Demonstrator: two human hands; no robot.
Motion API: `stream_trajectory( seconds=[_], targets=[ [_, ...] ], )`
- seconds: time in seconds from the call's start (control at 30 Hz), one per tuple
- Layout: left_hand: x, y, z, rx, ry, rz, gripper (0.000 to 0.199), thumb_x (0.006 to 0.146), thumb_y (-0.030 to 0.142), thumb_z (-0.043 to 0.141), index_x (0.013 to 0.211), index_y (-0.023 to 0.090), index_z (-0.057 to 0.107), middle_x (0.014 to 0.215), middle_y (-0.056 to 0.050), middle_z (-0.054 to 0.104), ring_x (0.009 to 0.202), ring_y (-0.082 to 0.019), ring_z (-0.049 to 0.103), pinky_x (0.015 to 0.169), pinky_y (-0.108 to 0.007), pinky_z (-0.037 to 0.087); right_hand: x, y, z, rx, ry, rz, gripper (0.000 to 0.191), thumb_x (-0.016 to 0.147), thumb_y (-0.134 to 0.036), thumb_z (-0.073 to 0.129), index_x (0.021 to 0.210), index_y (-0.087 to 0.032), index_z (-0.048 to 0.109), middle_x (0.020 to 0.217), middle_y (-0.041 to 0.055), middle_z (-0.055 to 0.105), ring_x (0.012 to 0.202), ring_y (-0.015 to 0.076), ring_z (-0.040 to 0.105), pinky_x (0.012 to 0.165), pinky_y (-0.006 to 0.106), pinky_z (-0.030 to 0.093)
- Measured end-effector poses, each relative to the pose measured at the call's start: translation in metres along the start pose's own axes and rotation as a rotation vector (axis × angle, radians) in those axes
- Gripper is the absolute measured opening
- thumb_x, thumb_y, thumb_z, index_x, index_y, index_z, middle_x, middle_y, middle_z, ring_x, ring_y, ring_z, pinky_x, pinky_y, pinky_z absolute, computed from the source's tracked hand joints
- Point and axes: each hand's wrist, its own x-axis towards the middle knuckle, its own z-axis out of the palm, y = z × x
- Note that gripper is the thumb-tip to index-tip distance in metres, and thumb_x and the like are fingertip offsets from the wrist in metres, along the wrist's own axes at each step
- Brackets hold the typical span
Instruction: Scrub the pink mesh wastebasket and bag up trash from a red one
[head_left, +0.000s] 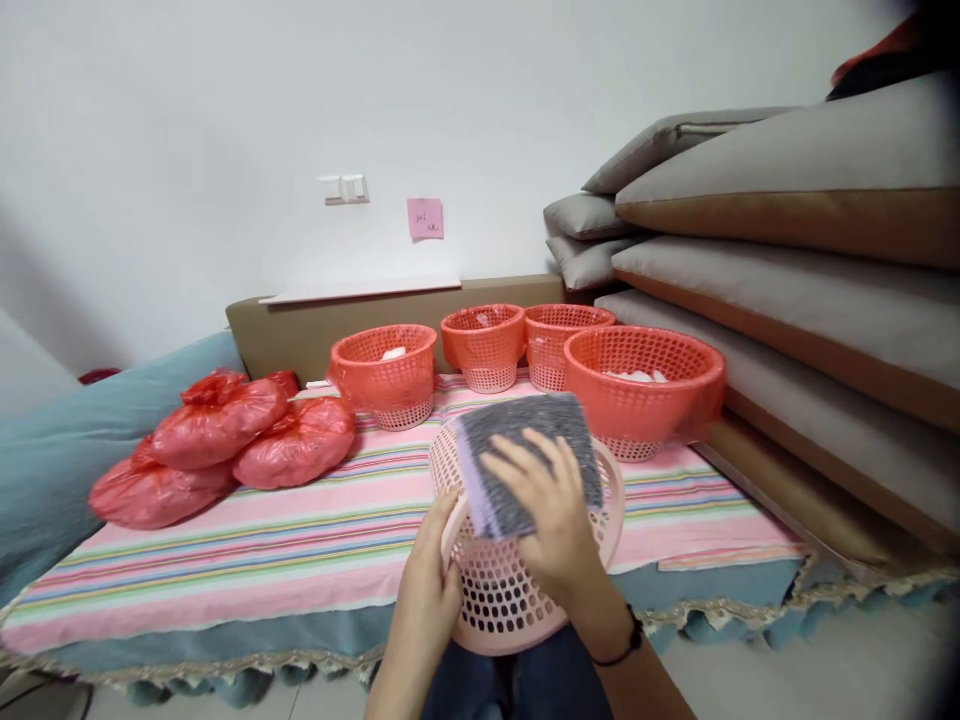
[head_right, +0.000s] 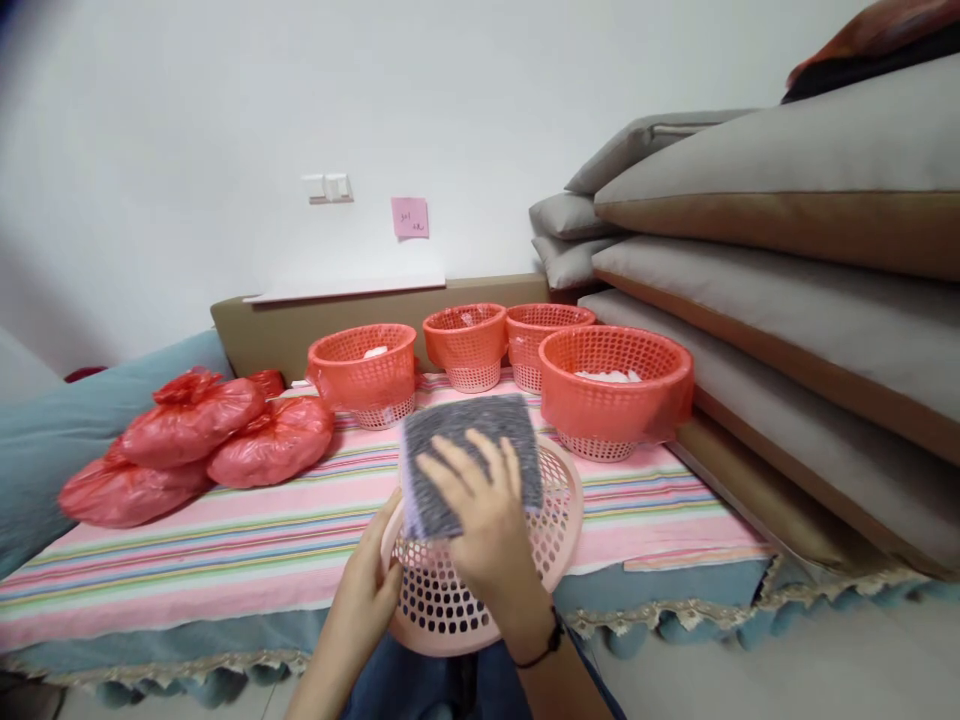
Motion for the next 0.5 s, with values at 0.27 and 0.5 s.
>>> stream_trajectory(
  seconds=[0.27,0.5],
  targets=[
    [0.004,0.001,0.003,-0.031,-0.005,-0.047,0.078,0.068,0.003,0.044,0.145,0.02,0.047,0.152,-0.009,0.048,0.143,-0.024,0.04,0.122,-0.047,0.026,0.001,-0.017,0.011,-0.084,-0.109,0.045,0.085,0.06,0.001,0.039,0.139,-0.028,0.05,0.147,-0.0026,0.05,0.144,0.0259,0.026,0.121,0.059,0.008],
    [-0.02,-0.011,0.03,-0.137,0.053,-0.214,0.077,0.071,0.011,0.053,0.146,0.019,0.041,0.152,-0.012,0.047,0.143,-0.026,0.04,0.12,-0.046,0.029,0.01,-0.001,-0.001,-0.238,-0.046,0.139,0.081,0.062,0.002,0.04,0.138,-0.022,0.051,0.142,0.0044,0.052,0.139,0.0286,0.03,0.12,0.06,0.015]
  ],
)
